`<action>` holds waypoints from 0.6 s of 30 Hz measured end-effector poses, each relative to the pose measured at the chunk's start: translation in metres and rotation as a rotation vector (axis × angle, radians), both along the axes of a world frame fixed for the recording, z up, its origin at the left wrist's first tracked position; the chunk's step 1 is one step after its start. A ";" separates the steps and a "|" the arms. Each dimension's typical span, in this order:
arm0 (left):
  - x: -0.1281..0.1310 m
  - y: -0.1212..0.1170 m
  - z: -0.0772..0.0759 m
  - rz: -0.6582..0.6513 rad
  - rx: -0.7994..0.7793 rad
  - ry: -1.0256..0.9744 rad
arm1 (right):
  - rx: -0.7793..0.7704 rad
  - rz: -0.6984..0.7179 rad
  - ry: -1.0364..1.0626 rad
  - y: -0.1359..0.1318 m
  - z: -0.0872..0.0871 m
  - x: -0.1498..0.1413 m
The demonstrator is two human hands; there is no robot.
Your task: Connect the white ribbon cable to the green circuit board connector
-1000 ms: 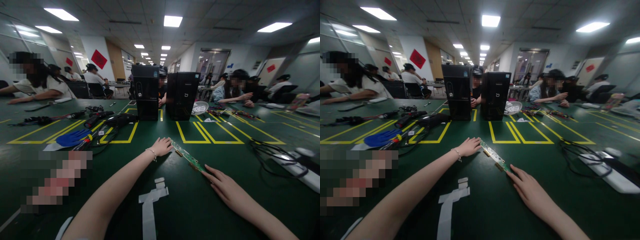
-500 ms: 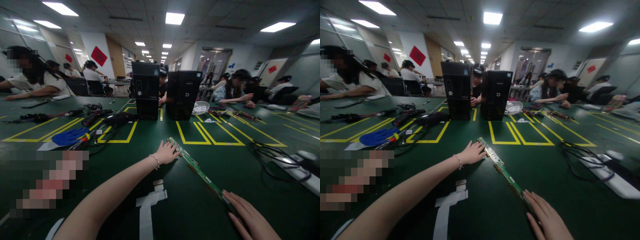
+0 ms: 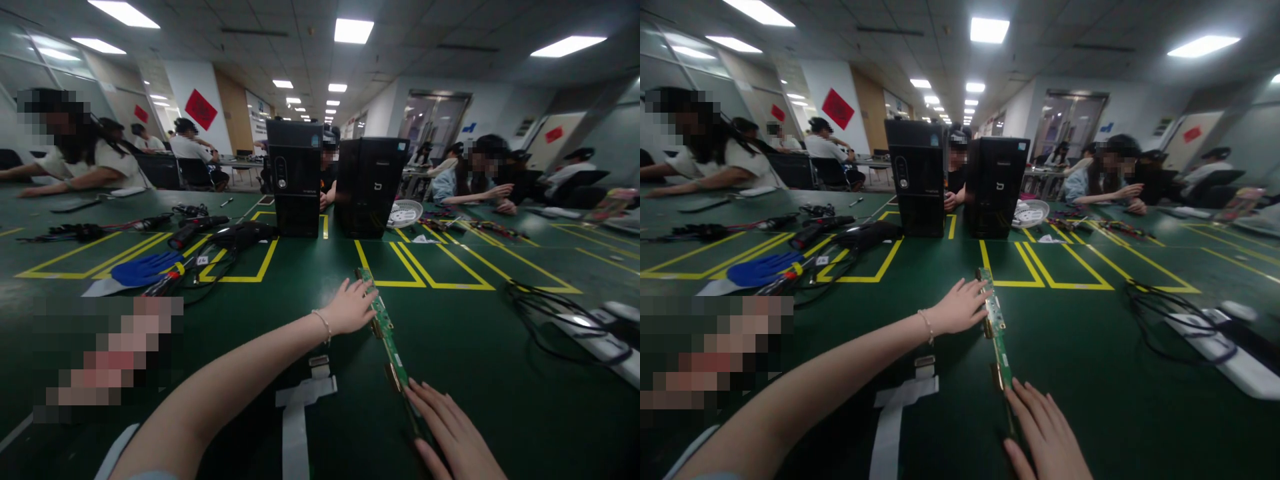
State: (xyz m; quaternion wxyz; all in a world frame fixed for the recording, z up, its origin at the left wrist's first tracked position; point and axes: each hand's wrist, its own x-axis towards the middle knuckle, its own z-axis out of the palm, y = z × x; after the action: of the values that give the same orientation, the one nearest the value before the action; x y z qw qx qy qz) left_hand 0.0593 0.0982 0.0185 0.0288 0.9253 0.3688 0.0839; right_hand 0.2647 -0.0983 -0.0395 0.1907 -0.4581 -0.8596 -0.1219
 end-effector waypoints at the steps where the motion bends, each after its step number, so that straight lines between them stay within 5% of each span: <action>1: -0.002 -0.016 0.004 -0.025 0.058 -0.010 | -0.005 0.018 0.004 0.001 0.001 -0.004; 5: -0.008 -0.087 0.015 -0.174 0.129 -0.022 | -0.119 0.091 0.103 0.007 0.011 -0.012; 9: -0.010 -0.140 0.009 -0.304 0.186 -0.025 | -0.246 0.064 0.178 0.038 0.042 0.000; 14: -0.014 -0.158 -0.020 -0.374 0.295 0.013 | -0.420 0.138 0.231 0.114 0.076 0.017; 18: -0.013 -0.159 -0.035 -0.425 0.352 0.008 | -0.458 0.254 0.235 0.169 0.065 0.021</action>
State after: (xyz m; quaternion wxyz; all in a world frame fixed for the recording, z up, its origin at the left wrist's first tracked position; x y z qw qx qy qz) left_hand 0.0462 -0.0613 -0.0169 -0.1171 0.9730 0.1460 0.1352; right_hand 0.2853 0.0703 0.0257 0.1942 -0.3890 -0.8872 0.1543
